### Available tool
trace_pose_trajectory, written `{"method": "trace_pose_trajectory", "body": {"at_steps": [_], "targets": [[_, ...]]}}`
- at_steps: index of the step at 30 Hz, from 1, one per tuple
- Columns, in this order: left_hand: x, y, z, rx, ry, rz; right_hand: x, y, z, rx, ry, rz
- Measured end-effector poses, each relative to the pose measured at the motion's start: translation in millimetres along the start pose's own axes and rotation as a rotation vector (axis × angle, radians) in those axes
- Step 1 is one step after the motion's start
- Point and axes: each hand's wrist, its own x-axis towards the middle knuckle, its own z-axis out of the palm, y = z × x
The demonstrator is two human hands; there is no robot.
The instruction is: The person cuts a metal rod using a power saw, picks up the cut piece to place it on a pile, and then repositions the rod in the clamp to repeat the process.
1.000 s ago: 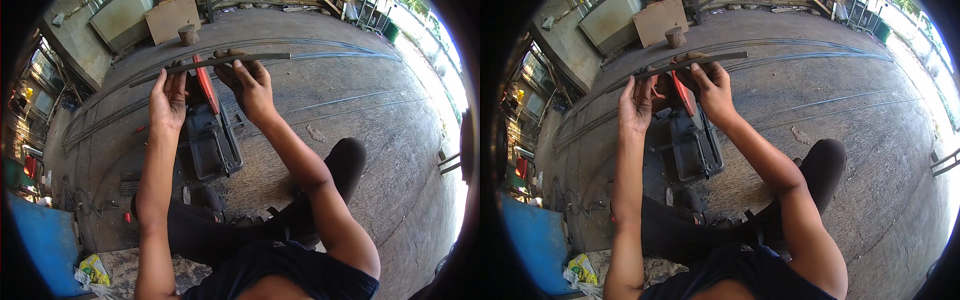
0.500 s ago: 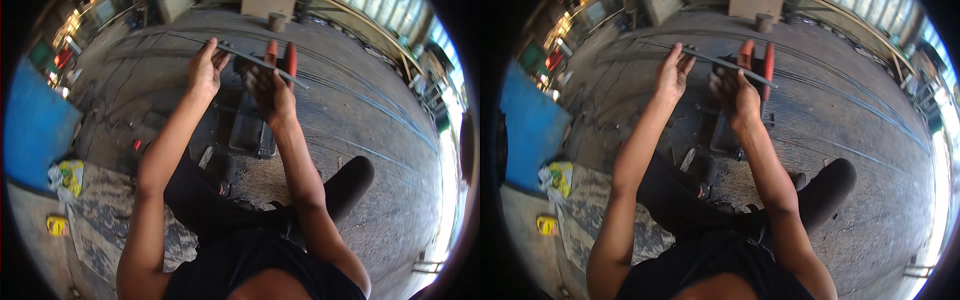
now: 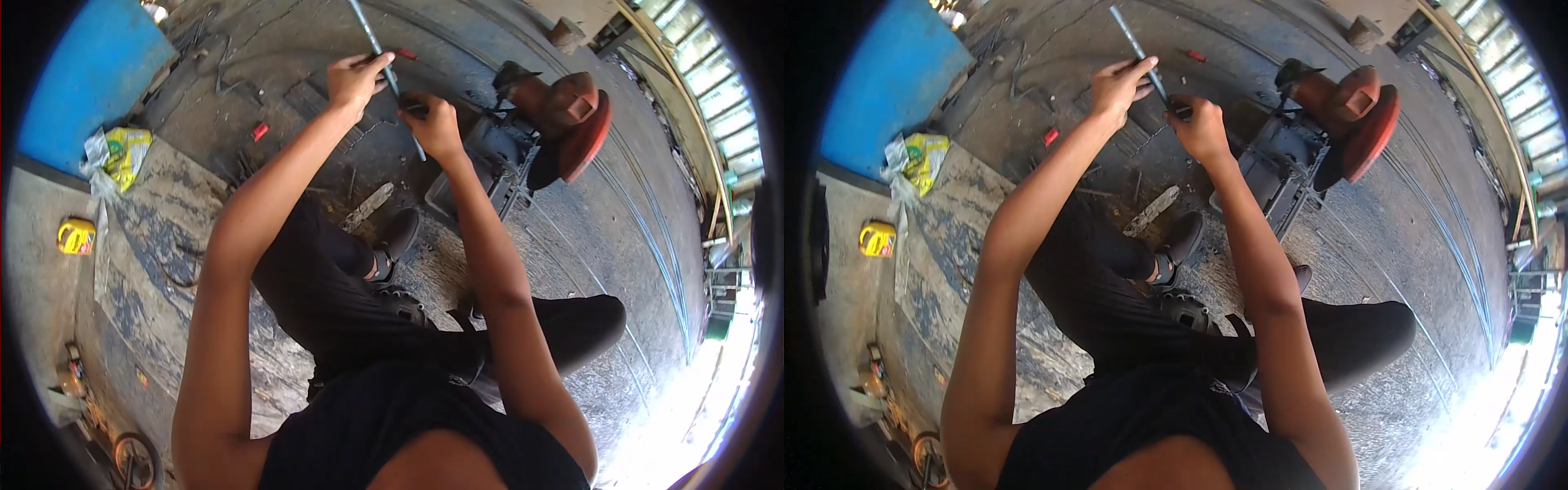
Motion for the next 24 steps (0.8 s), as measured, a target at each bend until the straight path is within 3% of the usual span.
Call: {"method": "trace_pose_trajectory", "body": {"at_steps": [4,6,9,10,12,13,15,22,24], "targets": [[21,-11,-26,0.016,0.020,-0.025,20,15,32,-0.082,-0.003,-0.029],[46,-20,-52,0.059,-0.134,-0.116,29,26,46,-0.112,-0.020,-0.037],[67,10,-93,0.856,-0.336,-0.204,40,50,68,-0.177,-0.047,-0.010],[91,13,-110,1.203,-0.397,-0.380,43,61,74,-0.210,-0.094,0.031],[83,21,-131,1.583,-0.249,-0.105,48,85,89,-0.247,-0.168,0.066],[88,15,-147,1.571,-0.234,-0.125,52,98,99,-0.277,-0.199,0.096],[98,7,-178,1.561,-0.134,0.073,62,129,123,-0.299,-0.243,0.118],[104,17,-205,1.596,-0.126,0.016,108,206,207,-0.500,-0.426,0.309],[109,22,-219,1.482,-0.163,-0.027,125,218,229,-0.555,-0.456,0.350]]}}
